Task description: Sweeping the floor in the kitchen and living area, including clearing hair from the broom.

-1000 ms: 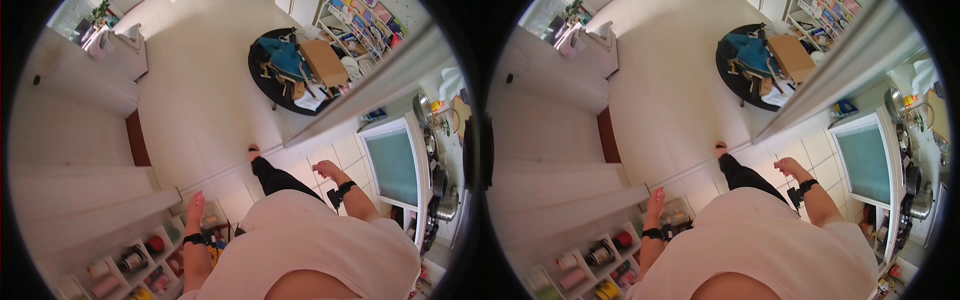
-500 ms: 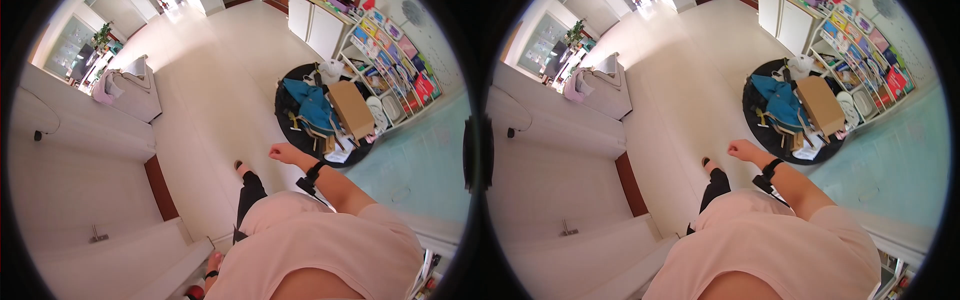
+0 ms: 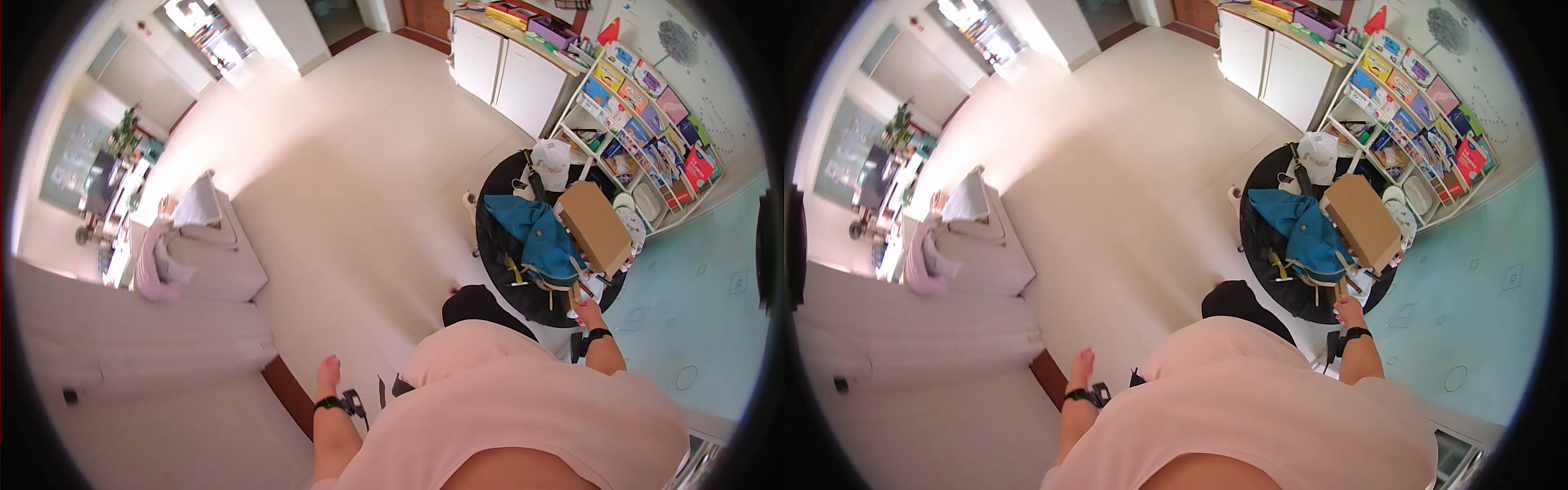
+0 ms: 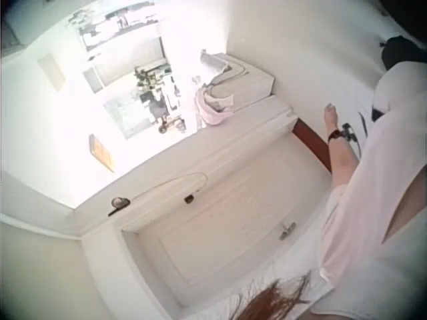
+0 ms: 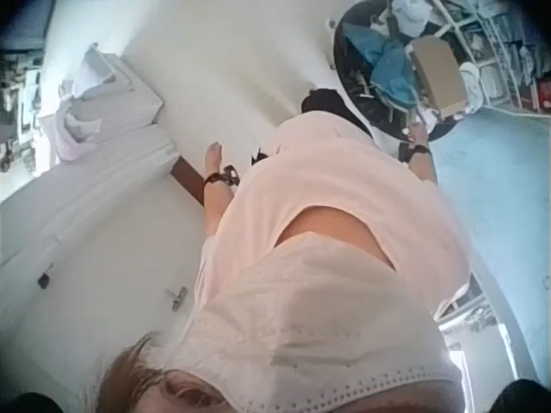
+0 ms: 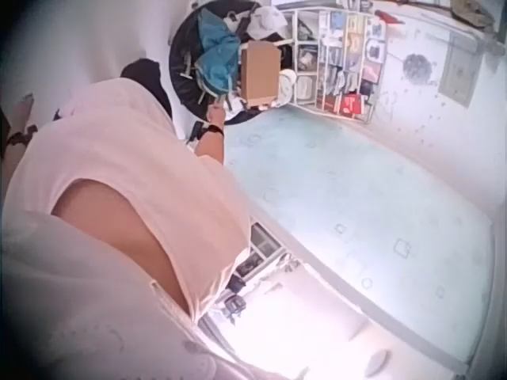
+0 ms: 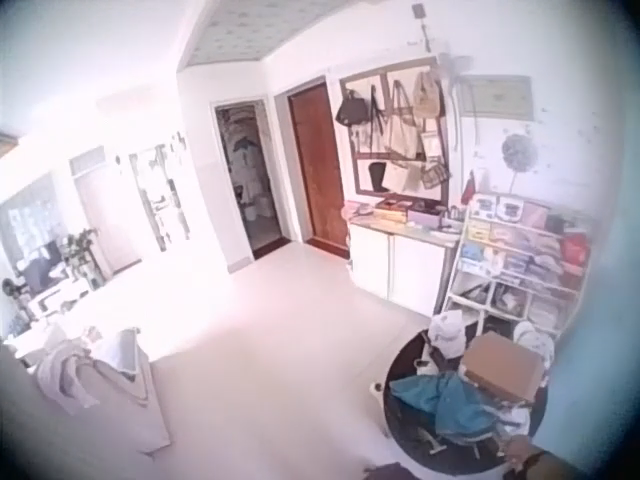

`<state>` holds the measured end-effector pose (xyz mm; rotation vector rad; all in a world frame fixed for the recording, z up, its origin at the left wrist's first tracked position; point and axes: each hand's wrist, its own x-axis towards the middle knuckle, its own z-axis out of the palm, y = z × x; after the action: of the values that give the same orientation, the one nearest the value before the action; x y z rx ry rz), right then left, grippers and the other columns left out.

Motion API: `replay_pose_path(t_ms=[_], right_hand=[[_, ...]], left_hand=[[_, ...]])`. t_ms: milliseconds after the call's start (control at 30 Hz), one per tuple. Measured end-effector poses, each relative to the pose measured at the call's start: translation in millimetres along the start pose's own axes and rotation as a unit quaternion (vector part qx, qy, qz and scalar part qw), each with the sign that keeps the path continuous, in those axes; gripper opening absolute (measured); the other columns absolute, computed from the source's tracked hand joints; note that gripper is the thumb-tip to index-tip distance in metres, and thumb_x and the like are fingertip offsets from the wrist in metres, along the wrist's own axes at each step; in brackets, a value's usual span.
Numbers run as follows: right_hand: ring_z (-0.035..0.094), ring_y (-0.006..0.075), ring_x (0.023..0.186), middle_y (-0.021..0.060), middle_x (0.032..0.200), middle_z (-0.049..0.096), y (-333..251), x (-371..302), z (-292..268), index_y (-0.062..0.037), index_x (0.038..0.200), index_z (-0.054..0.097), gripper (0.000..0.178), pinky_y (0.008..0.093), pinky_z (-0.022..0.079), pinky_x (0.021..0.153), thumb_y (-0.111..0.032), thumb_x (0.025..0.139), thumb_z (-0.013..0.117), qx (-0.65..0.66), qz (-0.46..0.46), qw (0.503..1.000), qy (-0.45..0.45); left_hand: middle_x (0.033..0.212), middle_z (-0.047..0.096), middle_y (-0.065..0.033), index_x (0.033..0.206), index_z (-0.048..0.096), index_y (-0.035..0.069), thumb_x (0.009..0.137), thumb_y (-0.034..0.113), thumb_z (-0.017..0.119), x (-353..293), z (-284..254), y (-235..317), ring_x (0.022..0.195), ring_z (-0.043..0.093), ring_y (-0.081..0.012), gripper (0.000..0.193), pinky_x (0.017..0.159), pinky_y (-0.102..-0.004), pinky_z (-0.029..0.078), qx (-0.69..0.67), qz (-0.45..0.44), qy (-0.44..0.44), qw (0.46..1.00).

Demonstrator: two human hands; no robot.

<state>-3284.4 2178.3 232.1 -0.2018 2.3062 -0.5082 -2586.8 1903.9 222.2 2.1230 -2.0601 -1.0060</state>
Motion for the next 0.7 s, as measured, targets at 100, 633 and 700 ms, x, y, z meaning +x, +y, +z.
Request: replay_pose_path(t_ms=[100, 633, 700], right_hand=[[0.058, 0.0177, 0.049, 0.0097, 0.060, 0.059, -35, 13, 28, -0.0022, 0.074, 0.061, 0.011, 0.0296, 0.047, 0.042, -0.013, 0.074, 0.061, -0.032, -0.004, 0.999, 0.014], [0.054, 0.0184, 0.047, 0.0064, 0.059, 0.056, -612, 277, 152, -0.0018, 0.070, 0.055, 0.021, 0.0328, 0.043, 0.048, -0.019, 0.081, 0.052, -0.083, -0.338, 0.937, -0.011], [0.055, 0.0194, 0.052, 0.0079, 0.062, 0.056, -711, 279, 164, -0.0018, 0.077, 0.055, 0.020, 0.0331, 0.044, 0.053, -0.021, 0.082, 0.053, -0.097, -0.354, 0.930, -0.004]], left_hand=[[0.104, 0.060, -0.0183, 0.109, 0.055, 0.003, 0.086, 0.025, 0.049, 119, -75, 100, 0.097, 0.057, -0.0320, 0.033, 0.083, -0.0396, 0.045, -0.100, 0.040, 0.049, 0.993], [0.088, 0.062, -0.0144, 0.095, 0.061, 0.007, 0.081, 0.020, 0.049, 354, -111, -79, 0.090, 0.058, -0.0324, 0.023, 0.077, -0.0414, 0.047, 0.298, 0.107, -0.189, 0.930], [0.089, 0.061, -0.0150, 0.087, 0.060, 0.006, 0.077, 0.022, 0.051, 381, -97, -87, 0.088, 0.057, -0.0341, 0.021, 0.075, -0.0442, 0.047, 0.275, 0.046, -0.274, 0.920]])
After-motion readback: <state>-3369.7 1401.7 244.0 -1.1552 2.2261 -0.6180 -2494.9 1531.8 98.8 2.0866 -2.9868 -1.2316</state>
